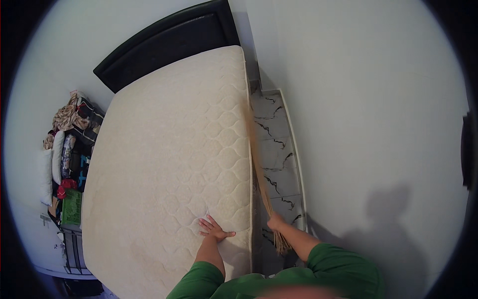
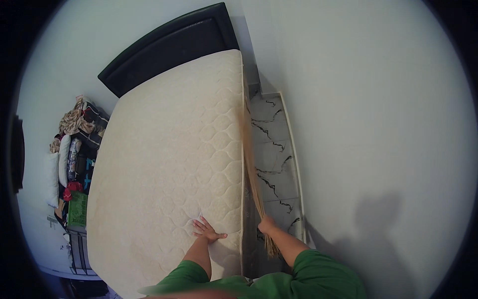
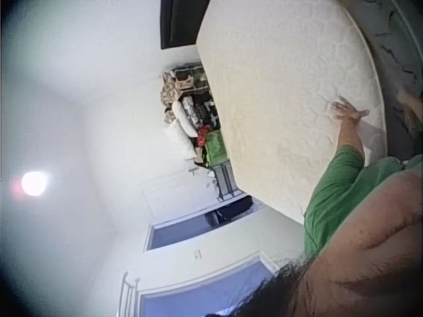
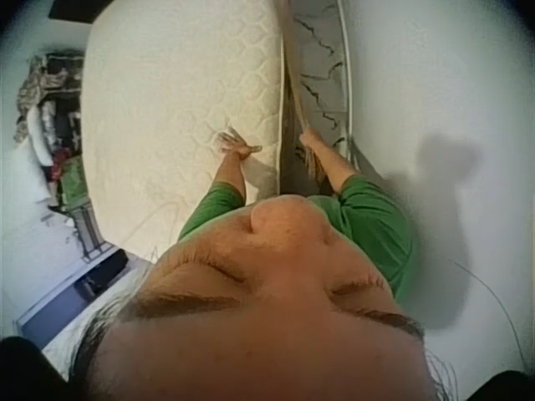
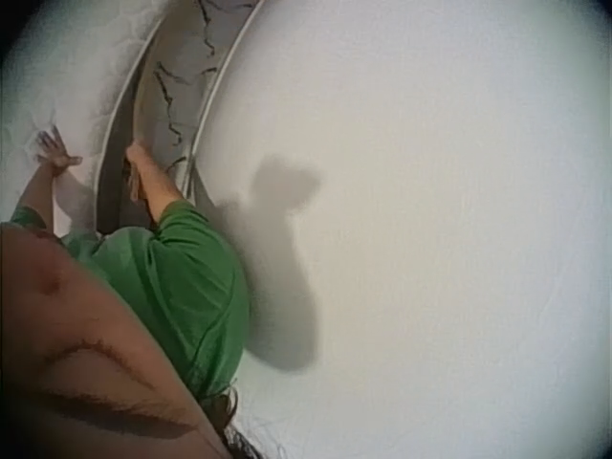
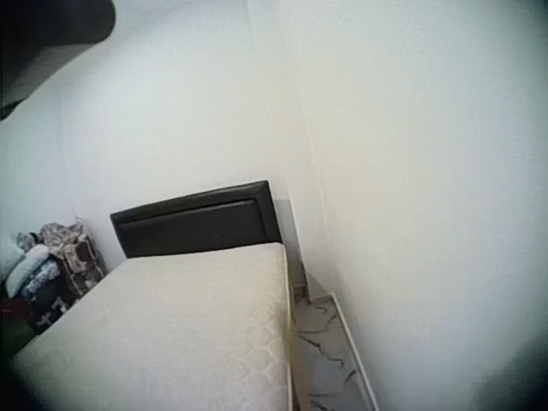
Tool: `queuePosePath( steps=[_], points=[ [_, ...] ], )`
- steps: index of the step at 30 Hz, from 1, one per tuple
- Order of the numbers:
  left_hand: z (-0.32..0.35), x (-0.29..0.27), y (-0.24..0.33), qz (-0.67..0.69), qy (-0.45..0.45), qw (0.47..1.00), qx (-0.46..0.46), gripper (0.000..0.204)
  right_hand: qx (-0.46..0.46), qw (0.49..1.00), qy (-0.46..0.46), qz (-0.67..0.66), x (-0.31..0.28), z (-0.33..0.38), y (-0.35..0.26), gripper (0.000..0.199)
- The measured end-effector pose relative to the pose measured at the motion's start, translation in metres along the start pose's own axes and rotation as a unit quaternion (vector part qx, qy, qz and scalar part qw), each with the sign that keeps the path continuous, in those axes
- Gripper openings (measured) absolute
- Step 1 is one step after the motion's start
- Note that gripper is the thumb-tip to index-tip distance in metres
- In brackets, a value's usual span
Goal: Cleaning a mattress using a stick broom and removing bedding.
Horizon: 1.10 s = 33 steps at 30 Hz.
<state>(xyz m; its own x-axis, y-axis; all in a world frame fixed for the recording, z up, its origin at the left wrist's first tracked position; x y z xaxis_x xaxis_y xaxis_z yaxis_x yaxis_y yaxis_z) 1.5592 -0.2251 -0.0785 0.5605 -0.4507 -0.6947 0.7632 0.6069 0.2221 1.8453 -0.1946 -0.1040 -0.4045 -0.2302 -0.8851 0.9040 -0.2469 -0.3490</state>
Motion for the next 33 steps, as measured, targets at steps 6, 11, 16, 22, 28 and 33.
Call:
queuePosePath(
  steps=[6,11,16,22,28,33],
  points=[
    [0.003,-0.004,0.0,0.004,0.006,1.0,0.004,0.138,0.136,0.932,-0.123,-0.311,-0.037,0.005,0.003,0.031],
    [0.011,-0.011,0.003,0.015,0.027,0.999,0.022,0.138,0.05,0.989,0.076,-0.117,-0.016,0.035,-0.001,0.03],
    [0.037,-0.022,0.007,0.023,0.057,0.998,0.03,0.133,0.099,0.965,-0.13,-0.204,-0.023,0.041,0.019,0.03],
    [0.07,-0.013,-0.012,0.045,0.115,0.973,0.195,0.092,0.074,0.966,0.075,-0.235,-0.052,0.082,0.006,0.026],
    [0.144,0.013,-0.065,-0.012,0.118,0.959,0.259,0.081,0.122,0.923,-0.282,-0.232,0.032,0.117,-0.006,0.025],
    [0.176,0.034,-0.117,0.001,0.095,0.97,0.223,0.084,0.093,0.93,-0.02,-0.355,-0.053,0.115,-0.012,0.027]
  ],
)
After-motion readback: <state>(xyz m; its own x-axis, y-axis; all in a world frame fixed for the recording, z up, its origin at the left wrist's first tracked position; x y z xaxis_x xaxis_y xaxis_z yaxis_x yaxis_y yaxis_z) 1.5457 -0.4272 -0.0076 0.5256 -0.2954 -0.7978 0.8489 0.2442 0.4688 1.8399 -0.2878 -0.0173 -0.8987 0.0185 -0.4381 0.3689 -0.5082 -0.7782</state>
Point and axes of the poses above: each hand's wrist, its own z-axis away from the middle knuckle, its own x-axis out of the palm, y = z × x, the point moved 7 cm from there along -z, towards the middle knuckle, and after that the axes turned 13 degrees about z, right-handed, at the moved point
